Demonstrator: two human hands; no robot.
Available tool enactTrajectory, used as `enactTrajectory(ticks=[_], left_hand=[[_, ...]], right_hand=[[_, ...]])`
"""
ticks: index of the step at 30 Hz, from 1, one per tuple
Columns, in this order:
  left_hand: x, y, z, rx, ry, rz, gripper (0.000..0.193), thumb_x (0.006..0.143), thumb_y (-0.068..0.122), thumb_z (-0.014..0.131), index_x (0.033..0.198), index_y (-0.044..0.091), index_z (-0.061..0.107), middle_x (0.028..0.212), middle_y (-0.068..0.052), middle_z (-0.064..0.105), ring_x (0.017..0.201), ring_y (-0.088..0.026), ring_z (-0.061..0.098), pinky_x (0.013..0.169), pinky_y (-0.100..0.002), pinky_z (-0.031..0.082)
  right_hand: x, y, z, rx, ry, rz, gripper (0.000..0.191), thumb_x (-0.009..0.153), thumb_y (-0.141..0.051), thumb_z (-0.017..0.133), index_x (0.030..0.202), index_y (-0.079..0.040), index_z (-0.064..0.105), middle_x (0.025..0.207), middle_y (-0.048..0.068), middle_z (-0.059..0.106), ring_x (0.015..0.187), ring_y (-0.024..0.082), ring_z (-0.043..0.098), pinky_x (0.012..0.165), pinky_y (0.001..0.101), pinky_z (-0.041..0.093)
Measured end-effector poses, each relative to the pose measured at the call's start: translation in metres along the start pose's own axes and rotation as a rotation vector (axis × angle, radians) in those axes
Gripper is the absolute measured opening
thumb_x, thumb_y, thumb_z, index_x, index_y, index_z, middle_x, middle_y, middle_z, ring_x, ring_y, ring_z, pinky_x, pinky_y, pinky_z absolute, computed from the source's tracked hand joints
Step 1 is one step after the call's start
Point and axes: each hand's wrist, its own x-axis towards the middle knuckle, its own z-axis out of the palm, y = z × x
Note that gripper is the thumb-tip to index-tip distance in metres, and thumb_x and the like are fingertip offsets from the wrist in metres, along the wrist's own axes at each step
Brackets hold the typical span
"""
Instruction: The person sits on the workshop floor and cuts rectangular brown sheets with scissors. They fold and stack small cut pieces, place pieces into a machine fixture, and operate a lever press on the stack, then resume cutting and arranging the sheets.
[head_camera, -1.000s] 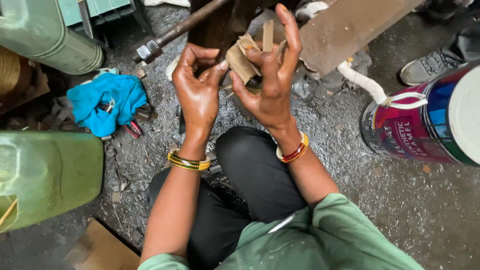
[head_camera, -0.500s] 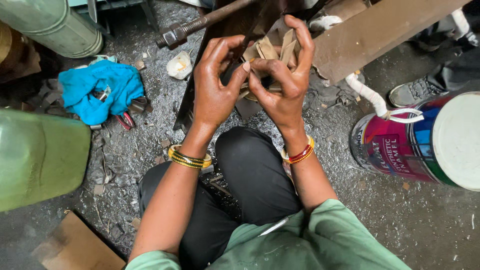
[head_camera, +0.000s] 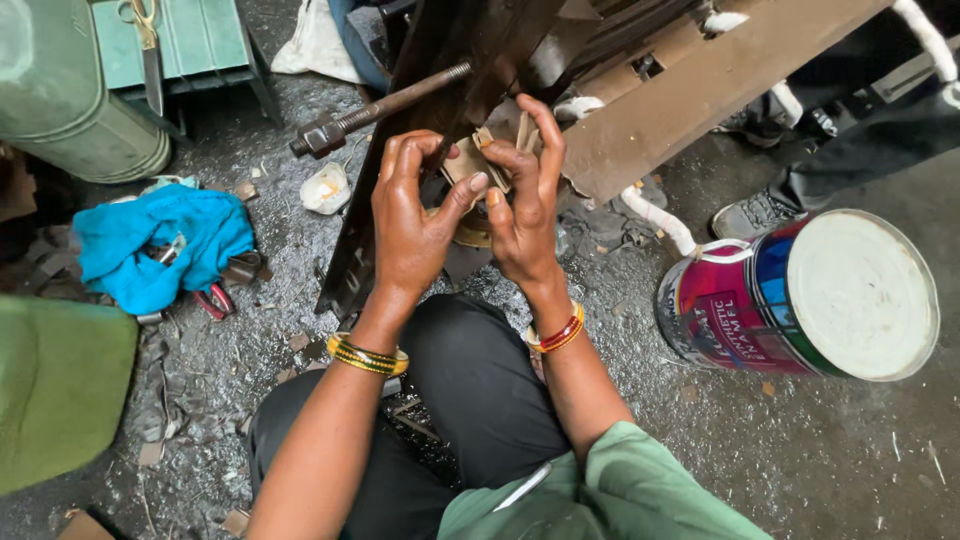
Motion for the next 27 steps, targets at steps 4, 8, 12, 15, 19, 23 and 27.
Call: enactTrajectory(ticks=[4, 8, 12, 15, 19, 23, 27], left_hand=[[0.002, -0.001, 0.006, 0.044, 0.053, 0.027, 0.042, 0.09, 0.018, 0.087, 0.111, -0.002, 0.057, 0.109, -0.012, 0.059, 0.099, -0.026, 0.063, 0.091, -0.038, 0.053], [0.004, -0.006, 0.01, 0.067, 0.096, 0.018, 0.043, 0.088, 0.019, 0.087, 0.108, -0.001, 0.056, 0.105, -0.013, 0.057, 0.096, -0.026, 0.062, 0.087, -0.038, 0.053], [0.003, -0.007, 0.015, 0.089, 0.123, 0.026, 0.047, 0.085, 0.019, 0.089, 0.11, -0.001, 0.053, 0.106, -0.013, 0.055, 0.096, -0.028, 0.062, 0.087, -0.04, 0.052], [0.004, -0.005, 0.017, 0.099, 0.144, 0.007, 0.053, 0.081, 0.02, 0.09, 0.113, -0.001, 0.052, 0.108, -0.015, 0.054, 0.097, -0.03, 0.062, 0.087, -0.041, 0.053], [0.005, -0.003, 0.017, 0.111, 0.153, -0.001, 0.057, 0.08, 0.019, 0.089, 0.119, 0.001, 0.052, 0.113, -0.016, 0.055, 0.103, -0.033, 0.063, 0.089, -0.042, 0.053], [0.006, -0.005, 0.015, 0.133, 0.134, 0.01, 0.06, 0.078, 0.017, 0.088, 0.128, 0.004, 0.057, 0.118, -0.017, 0.057, 0.107, -0.034, 0.065, 0.09, -0.043, 0.053], [0.007, -0.01, 0.015, -0.019, 0.139, -0.014, 0.054, 0.081, 0.017, 0.085, 0.128, 0.006, 0.06, 0.119, -0.015, 0.057, 0.11, -0.029, 0.068, 0.095, -0.039, 0.058]], right_hand=[[0.0, -0.002, -0.004, -0.028, -0.01, 0.002, 0.038, 0.104, -0.009, 0.059, 0.14, -0.003, 0.05, 0.161, 0.017, 0.032, 0.144, 0.031, 0.047, 0.121, 0.0416, 0.044], [0.006, -0.008, -0.007, -0.076, 0.007, 0.053, 0.037, 0.092, 0.003, 0.066, 0.128, -0.003, 0.056, 0.152, 0.018, 0.038, 0.13, 0.03, 0.057, 0.101, 0.0366, 0.053], [0.017, -0.012, -0.006, -0.252, 0.014, -0.063, 0.027, 0.089, 0.006, 0.071, 0.113, -0.001, 0.061, 0.141, 0.016, 0.047, 0.131, 0.031, 0.055, 0.1, 0.0375, 0.053], [0.023, -0.013, -0.004, -0.309, -0.004, -0.135, 0.025, 0.086, 0.011, 0.066, 0.11, 0.001, 0.062, 0.14, 0.015, 0.053, 0.127, 0.029, 0.059, 0.101, 0.0387, 0.054], [0.026, -0.015, -0.005, -0.149, -0.022, -0.008, 0.016, 0.087, 0.011, 0.065, 0.099, 0.002, 0.059, 0.136, 0.016, 0.055, 0.108, 0.023, 0.064, 0.081, 0.0313, 0.056], [0.028, -0.016, -0.005, -0.092, -0.048, -0.024, 0.018, 0.086, 0.014, 0.063, 0.099, 0.003, 0.058, 0.137, 0.015, 0.053, 0.114, 0.025, 0.064, 0.083, 0.0309, 0.058], [0.026, -0.023, -0.001, -0.152, -0.057, -0.02, 0.026, 0.087, 0.014, 0.062, 0.108, 0.001, 0.056, 0.144, 0.015, 0.05, 0.122, 0.023, 0.065, 0.096, 0.0333, 0.058]])
